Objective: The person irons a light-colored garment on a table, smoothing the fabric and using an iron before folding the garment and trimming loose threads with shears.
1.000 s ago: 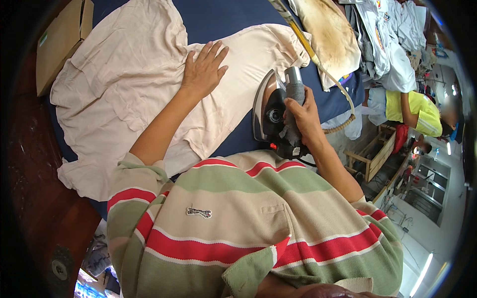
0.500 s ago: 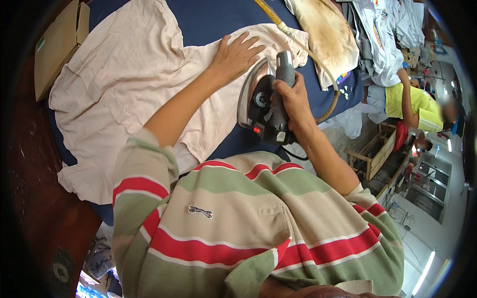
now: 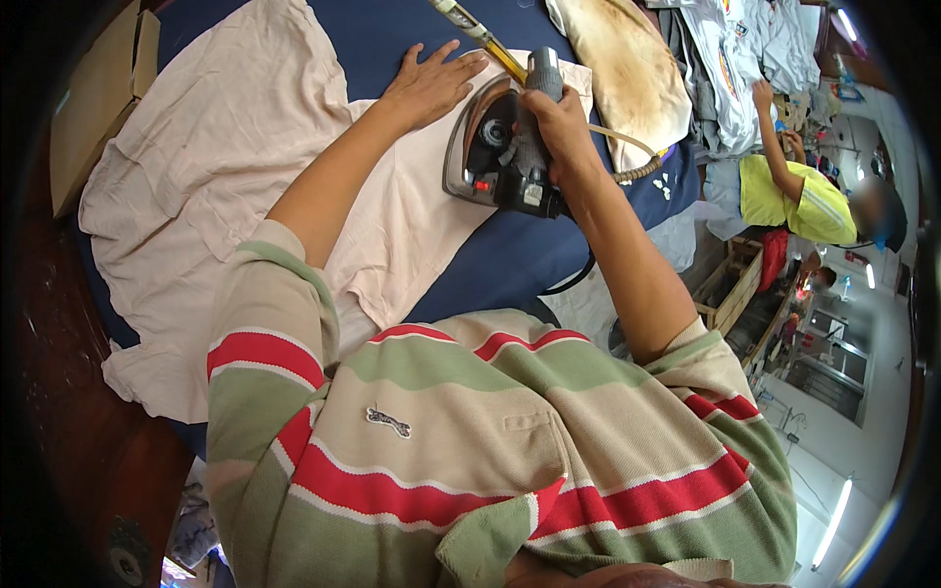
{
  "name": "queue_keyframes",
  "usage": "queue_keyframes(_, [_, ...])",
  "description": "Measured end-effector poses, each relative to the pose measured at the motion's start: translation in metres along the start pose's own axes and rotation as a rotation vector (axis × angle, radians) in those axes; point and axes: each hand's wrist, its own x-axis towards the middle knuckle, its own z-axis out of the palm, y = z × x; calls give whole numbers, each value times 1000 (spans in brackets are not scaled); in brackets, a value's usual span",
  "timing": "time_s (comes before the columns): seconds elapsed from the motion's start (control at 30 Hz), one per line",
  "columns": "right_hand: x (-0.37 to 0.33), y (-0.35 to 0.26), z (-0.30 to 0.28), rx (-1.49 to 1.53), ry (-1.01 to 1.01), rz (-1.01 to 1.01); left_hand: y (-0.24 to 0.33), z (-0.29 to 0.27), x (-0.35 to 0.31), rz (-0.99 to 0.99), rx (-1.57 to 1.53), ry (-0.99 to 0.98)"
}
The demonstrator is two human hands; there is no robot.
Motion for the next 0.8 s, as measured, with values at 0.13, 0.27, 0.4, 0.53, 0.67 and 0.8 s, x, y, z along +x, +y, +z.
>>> queue_keyframes(0.13, [-46, 7, -6, -67, -195, 35, -6, 11, 1, 20, -50, 37])
queue_keyframes(0.27, [-70, 8, 6, -211, -441, 16, -31, 9, 7, -12, -703, 163])
queue_keyframes(0.4, [-34, -6, 32, -246, -617, -104, -55, -34, -37, -118, -835, 547])
queue_keyframes(0.53, [-5, -24, 47, -250, -548, -116, -25, -60, -120, -446, -653, 674])
queue_keyframes(0.67, [-18, -14, 39, -274, -584, -134, 60, -49, -202, -367, -580, 439])
queue_keyframes(0.8, [-26, -15, 39, -279, -605, -106, 127, -45, -230, -365, -448, 232])
